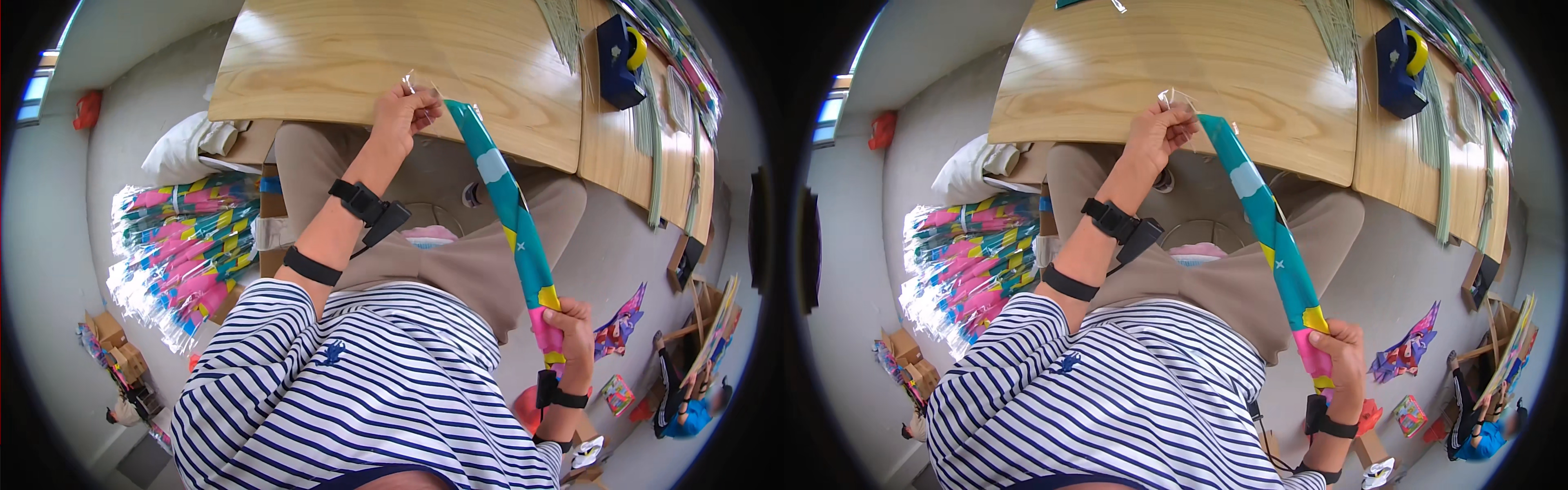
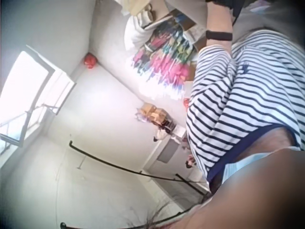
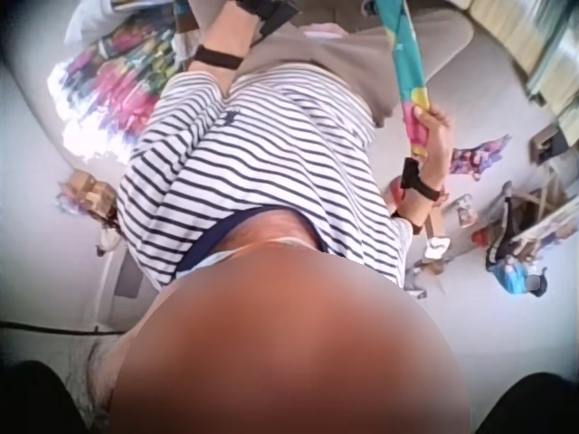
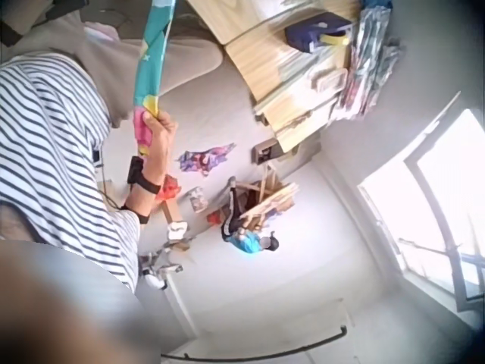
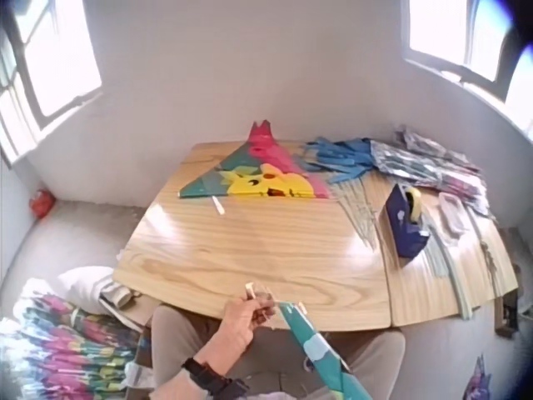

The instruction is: Assembling colorful plastic kites by folding and taping the material at a workbench.

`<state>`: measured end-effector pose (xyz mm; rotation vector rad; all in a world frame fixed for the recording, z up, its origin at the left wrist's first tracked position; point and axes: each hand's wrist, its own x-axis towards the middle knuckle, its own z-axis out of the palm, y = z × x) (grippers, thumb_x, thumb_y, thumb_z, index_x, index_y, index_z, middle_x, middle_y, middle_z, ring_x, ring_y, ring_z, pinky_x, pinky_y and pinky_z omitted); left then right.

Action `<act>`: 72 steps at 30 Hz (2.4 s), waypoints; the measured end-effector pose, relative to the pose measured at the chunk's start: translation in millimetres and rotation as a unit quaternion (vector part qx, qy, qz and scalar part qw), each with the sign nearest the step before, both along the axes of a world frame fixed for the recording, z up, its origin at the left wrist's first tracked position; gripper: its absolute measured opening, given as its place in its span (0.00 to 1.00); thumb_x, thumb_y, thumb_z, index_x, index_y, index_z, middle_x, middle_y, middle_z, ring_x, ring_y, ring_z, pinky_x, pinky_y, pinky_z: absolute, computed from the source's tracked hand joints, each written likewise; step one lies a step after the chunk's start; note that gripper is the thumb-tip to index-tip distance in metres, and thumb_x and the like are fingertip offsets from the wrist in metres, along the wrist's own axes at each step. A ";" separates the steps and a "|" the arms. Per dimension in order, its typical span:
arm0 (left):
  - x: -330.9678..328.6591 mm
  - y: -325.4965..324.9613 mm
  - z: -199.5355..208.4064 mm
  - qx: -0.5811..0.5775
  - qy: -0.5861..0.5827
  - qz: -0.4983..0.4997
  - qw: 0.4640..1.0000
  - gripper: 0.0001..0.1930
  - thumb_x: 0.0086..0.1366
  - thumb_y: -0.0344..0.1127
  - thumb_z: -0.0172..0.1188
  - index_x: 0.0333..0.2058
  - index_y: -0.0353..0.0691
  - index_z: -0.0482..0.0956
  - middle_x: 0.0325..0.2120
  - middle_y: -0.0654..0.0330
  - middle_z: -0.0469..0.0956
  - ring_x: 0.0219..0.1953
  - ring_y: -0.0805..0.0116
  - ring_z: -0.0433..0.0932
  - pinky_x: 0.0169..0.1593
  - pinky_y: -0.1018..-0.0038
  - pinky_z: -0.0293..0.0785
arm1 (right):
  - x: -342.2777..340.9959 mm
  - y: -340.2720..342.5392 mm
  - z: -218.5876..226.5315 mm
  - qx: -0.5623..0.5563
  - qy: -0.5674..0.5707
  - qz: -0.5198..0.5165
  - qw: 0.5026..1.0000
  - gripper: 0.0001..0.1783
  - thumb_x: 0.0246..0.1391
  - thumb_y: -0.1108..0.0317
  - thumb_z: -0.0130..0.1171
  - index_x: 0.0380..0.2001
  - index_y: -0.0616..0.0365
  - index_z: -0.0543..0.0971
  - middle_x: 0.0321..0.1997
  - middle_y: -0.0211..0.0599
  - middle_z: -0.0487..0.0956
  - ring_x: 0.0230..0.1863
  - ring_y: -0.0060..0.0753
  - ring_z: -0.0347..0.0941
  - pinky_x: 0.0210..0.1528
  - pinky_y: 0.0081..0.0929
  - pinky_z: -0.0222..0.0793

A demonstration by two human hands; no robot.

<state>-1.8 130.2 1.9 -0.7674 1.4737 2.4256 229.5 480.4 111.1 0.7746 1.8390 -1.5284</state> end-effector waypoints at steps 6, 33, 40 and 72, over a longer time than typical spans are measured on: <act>-3.5 -1.8 2.6 0.005 -0.003 0.056 0.998 0.09 0.57 0.22 0.66 0.35 0.39 0.76 0.28 0.57 0.83 0.27 0.67 0.83 0.31 0.75 0.79 | 13.2 9.2 3.8 0.022 0.005 -0.014 1.000 0.10 0.47 0.73 0.61 0.31 0.71 0.82 0.24 0.41 0.82 0.22 0.29 0.78 0.27 0.22 0.73; 13.9 4.8 5.2 0.111 0.045 -0.044 0.992 0.10 0.65 0.31 0.64 0.44 0.37 0.78 0.34 0.58 0.83 0.35 0.69 0.83 0.40 0.72 0.82 | 6.8 -7.2 -30.5 -0.129 -0.102 -0.052 0.985 0.09 0.52 0.78 0.61 0.37 0.72 0.82 0.30 0.44 0.83 0.25 0.36 0.81 0.31 0.30 0.81; 20.7 9.7 -3.4 0.111 0.038 -0.074 0.990 0.09 0.66 0.32 0.63 0.42 0.37 0.79 0.35 0.58 0.83 0.35 0.68 0.83 0.41 0.69 0.82 | 2.0 -10.3 -40.4 -0.125 -0.096 -0.039 0.987 0.09 0.54 0.77 0.61 0.38 0.71 0.81 0.29 0.44 0.83 0.24 0.34 0.80 0.30 0.29 0.81; 51.5 35.7 -14.7 0.081 -0.026 -0.138 0.987 0.14 0.61 0.32 0.69 0.44 0.36 0.78 0.38 0.58 0.83 0.40 0.65 0.85 0.45 0.64 0.84 | -117.0 -119.4 -59.7 -0.087 0.155 0.046 0.983 0.37 0.52 0.76 0.65 0.65 0.71 0.64 0.38 0.41 0.82 0.36 0.28 0.79 0.37 0.24 0.76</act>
